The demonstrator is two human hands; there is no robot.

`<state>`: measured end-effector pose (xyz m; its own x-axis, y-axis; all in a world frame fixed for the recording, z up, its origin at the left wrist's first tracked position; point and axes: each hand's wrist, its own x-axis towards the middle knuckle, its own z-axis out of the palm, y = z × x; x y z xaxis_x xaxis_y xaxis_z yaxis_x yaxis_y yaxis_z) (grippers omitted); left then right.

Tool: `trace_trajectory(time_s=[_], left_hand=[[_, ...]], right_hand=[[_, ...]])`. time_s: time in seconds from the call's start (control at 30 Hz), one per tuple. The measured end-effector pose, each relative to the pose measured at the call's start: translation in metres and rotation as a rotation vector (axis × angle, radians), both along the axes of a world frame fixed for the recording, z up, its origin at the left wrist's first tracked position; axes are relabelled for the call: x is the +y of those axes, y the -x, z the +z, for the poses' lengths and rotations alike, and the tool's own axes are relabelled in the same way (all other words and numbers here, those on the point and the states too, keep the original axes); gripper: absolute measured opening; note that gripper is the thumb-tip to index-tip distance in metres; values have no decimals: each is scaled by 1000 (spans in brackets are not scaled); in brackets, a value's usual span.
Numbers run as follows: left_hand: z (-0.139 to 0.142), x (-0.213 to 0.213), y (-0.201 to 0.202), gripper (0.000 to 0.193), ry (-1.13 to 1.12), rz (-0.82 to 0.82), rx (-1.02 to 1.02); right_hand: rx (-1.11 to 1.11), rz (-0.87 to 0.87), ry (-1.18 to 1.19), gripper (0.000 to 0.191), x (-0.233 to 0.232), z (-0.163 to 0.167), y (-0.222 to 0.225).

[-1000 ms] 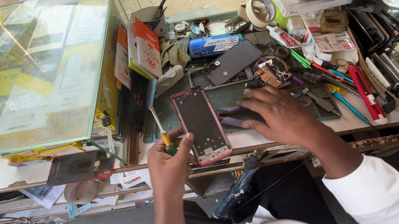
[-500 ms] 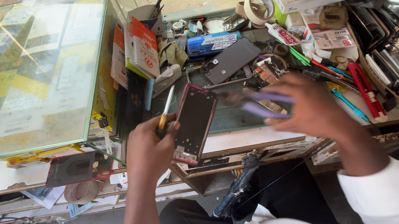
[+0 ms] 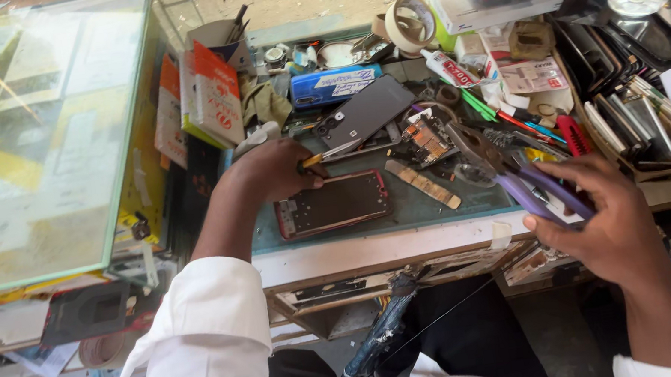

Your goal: The person disassembles a red smartphone using a screwdriver and pliers, removes the back cover, and manipulates internal components. They repeatedly pry and adjust parts of the phone's frame and battery area while working at a cluttered repair bench.

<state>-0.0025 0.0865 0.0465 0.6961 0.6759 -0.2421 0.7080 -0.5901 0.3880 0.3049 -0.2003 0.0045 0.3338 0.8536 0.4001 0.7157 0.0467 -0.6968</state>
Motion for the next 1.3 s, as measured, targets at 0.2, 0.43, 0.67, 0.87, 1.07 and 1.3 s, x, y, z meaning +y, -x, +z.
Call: trace_trajectory(time_s=[0.2,0.43,0.67,0.87,1.07,1.3], left_hand=[[-2,-21,5,38,-252,139,15],[-18,-42,30,41,11,420,-869],[-55,-35,-2,43,540,457,-1478],[-73,-32,-35,39,516,368,-1514],[-80,-41,-38,42,385,349,-1392],[-82,-51,-42,35,481,252,-1401]], right_hand=[[220,100,-77,64,-12,-15,-4],[303,117,-112,64,-8,-27,1],[350,131,-207,64,-7,-37,8],[374,137,-232,66,-12,-49,8],[395,142,-235,65,-14,-60,3],[607,254,-331,63,4,-55,6]])
